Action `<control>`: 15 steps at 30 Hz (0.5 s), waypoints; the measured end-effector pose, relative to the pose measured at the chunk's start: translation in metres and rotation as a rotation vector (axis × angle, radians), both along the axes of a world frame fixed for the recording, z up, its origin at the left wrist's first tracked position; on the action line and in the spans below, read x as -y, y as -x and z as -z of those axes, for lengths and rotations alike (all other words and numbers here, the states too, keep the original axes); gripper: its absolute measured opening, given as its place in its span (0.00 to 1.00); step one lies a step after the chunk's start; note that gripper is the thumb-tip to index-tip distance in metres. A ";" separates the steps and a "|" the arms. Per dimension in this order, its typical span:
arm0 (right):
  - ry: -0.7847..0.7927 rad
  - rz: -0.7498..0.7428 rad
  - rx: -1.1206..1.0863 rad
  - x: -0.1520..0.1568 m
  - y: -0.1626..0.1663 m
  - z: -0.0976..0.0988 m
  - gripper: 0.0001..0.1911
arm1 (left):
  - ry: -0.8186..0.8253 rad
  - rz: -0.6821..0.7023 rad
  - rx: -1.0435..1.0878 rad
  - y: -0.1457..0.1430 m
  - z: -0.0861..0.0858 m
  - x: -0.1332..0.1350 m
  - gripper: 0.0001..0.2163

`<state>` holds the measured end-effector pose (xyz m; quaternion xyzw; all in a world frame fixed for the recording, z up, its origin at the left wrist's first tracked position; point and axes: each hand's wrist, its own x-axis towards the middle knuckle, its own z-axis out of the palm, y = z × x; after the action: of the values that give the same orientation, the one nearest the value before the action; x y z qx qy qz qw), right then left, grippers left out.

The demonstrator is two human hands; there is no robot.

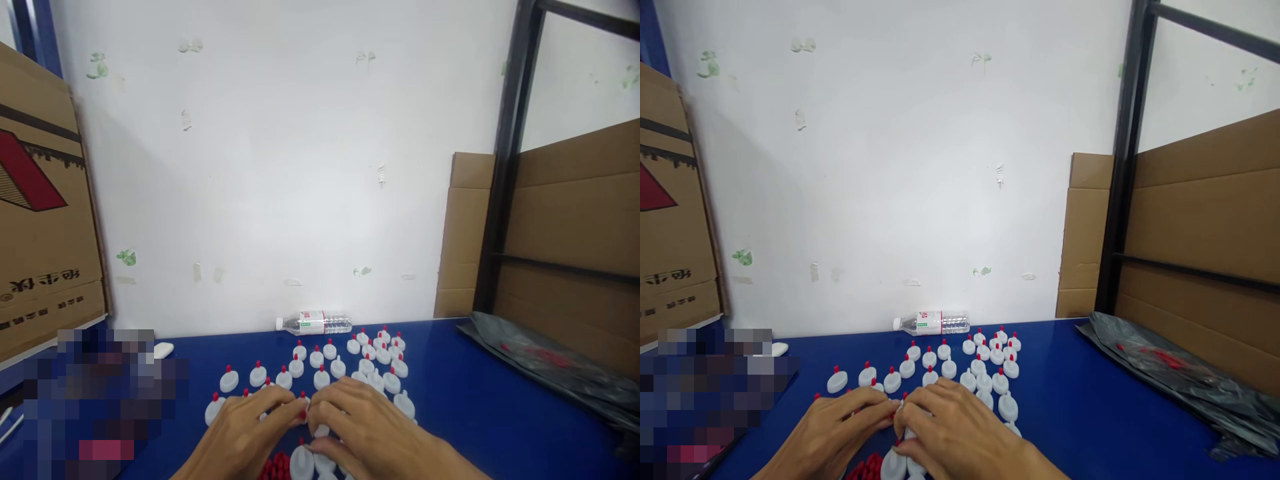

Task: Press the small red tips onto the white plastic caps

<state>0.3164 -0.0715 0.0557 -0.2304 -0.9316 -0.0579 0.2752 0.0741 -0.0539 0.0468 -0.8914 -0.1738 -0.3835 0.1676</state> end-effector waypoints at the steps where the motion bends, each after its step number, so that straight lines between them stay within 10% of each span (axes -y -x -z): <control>1: -0.018 -0.012 -0.025 -0.001 0.001 0.001 0.05 | 0.013 0.001 -0.006 -0.001 0.000 0.001 0.13; 15: -0.123 -0.084 -0.183 -0.003 0.004 0.003 0.06 | -0.045 0.000 0.102 -0.005 0.002 0.002 0.08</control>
<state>0.3124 -0.0689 0.0523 -0.1783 -0.9061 -0.0819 0.3747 0.0791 -0.0558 0.0449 -0.8668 -0.1733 -0.4322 0.1784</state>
